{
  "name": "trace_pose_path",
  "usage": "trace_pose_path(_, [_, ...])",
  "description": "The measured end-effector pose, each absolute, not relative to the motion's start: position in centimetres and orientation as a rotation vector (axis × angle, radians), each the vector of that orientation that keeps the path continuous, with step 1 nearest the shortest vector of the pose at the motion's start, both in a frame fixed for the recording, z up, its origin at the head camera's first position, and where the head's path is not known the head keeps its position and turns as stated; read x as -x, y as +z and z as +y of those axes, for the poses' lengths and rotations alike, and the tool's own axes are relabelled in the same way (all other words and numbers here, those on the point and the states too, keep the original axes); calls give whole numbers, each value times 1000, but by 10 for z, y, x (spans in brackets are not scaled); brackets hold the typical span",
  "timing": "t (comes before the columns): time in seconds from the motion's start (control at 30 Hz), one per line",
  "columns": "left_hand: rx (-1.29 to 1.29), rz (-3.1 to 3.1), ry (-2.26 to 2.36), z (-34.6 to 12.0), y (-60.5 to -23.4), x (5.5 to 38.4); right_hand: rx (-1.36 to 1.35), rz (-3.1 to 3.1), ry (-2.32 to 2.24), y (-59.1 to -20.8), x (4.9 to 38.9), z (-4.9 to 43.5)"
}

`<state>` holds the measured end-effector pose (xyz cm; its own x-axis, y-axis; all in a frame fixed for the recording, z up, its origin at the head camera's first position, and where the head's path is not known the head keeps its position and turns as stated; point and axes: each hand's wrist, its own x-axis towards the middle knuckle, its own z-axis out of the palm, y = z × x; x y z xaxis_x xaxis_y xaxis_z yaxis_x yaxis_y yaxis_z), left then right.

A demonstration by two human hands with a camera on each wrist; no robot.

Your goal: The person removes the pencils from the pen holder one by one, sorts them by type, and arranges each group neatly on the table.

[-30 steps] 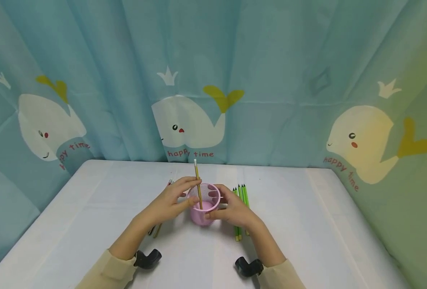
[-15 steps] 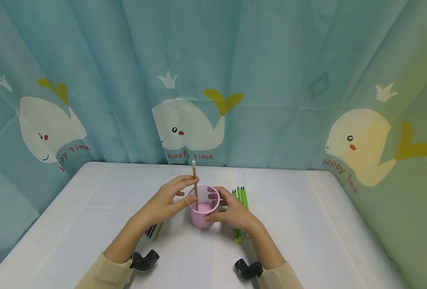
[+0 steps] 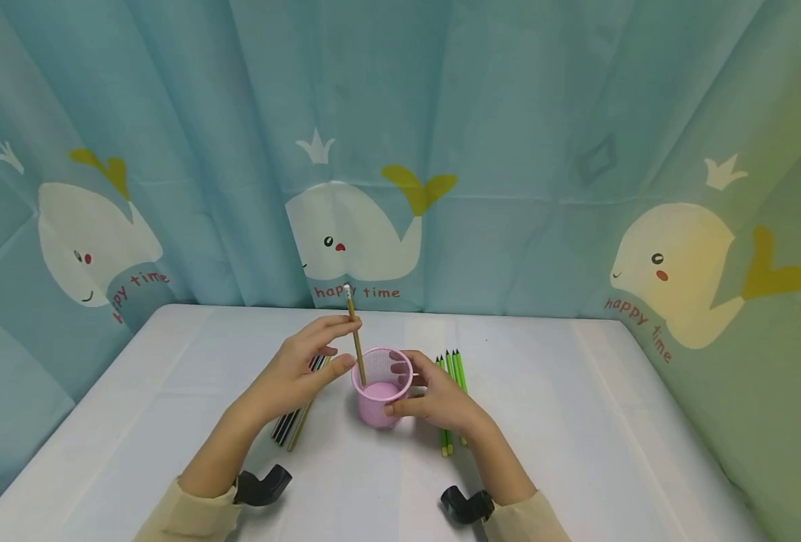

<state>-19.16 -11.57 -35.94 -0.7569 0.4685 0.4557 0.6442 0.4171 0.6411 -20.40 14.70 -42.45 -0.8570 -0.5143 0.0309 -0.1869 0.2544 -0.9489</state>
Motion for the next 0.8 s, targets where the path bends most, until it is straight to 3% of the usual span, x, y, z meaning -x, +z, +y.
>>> trace_pose_path(0.8, [922,-2276,-1348,-127,-345,190,662,2207,-1661,-424,205,147])
